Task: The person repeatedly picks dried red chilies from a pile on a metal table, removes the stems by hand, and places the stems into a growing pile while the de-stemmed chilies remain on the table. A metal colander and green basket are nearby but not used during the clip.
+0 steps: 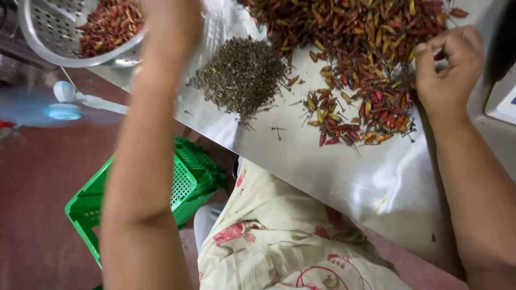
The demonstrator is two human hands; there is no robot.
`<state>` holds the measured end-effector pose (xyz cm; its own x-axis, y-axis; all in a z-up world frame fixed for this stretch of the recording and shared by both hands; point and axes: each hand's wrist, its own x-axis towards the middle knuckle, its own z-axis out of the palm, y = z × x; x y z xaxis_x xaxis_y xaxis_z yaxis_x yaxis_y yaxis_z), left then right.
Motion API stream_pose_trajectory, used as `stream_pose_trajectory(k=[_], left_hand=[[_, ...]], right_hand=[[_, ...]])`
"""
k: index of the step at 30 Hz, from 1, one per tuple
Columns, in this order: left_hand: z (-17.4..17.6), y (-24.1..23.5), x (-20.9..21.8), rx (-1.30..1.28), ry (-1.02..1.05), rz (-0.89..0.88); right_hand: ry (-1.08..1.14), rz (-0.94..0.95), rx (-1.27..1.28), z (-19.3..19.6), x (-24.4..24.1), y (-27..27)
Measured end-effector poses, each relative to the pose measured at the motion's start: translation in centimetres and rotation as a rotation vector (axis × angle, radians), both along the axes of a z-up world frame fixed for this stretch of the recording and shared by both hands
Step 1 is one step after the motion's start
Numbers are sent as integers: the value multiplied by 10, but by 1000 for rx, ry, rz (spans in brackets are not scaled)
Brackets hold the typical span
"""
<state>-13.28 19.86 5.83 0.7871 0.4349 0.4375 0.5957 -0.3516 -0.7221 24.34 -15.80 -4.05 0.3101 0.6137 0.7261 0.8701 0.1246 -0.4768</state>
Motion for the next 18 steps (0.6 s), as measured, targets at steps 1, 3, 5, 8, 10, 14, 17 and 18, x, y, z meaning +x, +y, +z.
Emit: stream_pose_trajectory(k=[1,3,5,8,10,14,17,18], left_hand=[[-12,-26,16,101,3,-18],[-27,-85,47,201,5,-29],[-36,-145,68,-650,-318,-457],[-43,-180,80,-878,-198,-270],[-60,-175,86,-874,-229,-281],[-35,-178,88,-987,-473,-243],[-37,-158,93,-1173,-648,-188],[-42,-152,89,-1176,-650,-185]], right_hand=[[-10,26,22,2,0,2],[-22,59,43,3,0,5],[-26,37,17,2,0,3],[-29,47,37,4,-1,4],[-42,41,33,7,-3,3],[-66,34,29,6,-2,4],[-64,37,27,5,-1,5],[-64,39,23,5,-2,3]])
